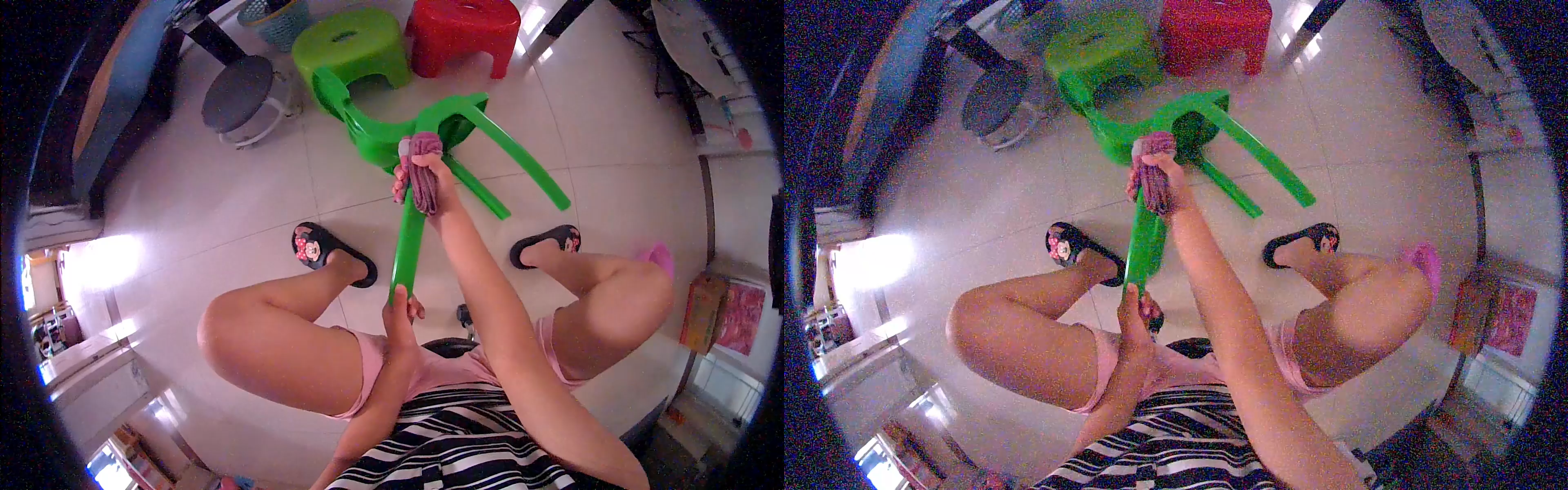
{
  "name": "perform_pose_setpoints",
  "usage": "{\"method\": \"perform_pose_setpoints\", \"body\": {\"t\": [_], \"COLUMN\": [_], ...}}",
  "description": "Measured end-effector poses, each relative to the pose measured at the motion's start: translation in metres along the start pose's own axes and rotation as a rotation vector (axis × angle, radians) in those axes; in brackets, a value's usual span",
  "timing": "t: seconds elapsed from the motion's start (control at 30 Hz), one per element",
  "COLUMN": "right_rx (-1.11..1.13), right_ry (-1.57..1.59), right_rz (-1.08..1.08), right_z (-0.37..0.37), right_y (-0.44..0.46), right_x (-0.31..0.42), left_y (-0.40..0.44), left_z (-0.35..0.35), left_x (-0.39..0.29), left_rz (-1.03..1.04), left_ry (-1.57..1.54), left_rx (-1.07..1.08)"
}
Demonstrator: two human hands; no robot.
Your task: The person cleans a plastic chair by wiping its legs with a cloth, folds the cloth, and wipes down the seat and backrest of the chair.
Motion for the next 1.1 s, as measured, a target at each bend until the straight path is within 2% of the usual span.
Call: {"method": "perform_pose_setpoints", "body": {"t": [0.33,0.53,0.93,1.1], "right_rx": [0.032,0.001,-0.012,0.057], "right_ry": [0.111,0.111,0.115,0.211], "right_rz": [0.027,0.023,0.027,0.005], "right_z": [-0.005,-0.007,0.003,0.006], "right_y": [0.000,-0.005,-0.021,-0.025], "right_x": [-0.003,-0.004,0.000,-0.006], "left_y": [0.010,0.001,0.004,-0.001], "left_z": [0.001,0.011,0.010,0.015], "left_x": [0.022,0.011,0.023,0.019], "left_rz": [0.034,0.115,0.057,0.055], "left_ry": [0.015,0.031,0.107,0.102], "left_rx": [0.203,0.138,0.235,0.227]}}
Point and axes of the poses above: each hand's wrist, its own y-axis towards the middle knuckle, its own z-axis out of the palm, x = y × z, the point moved 8 cm from there along y, towards the middle knuckle, and after that the axes turned 10 degrees about -z, right-handed, at the moved point
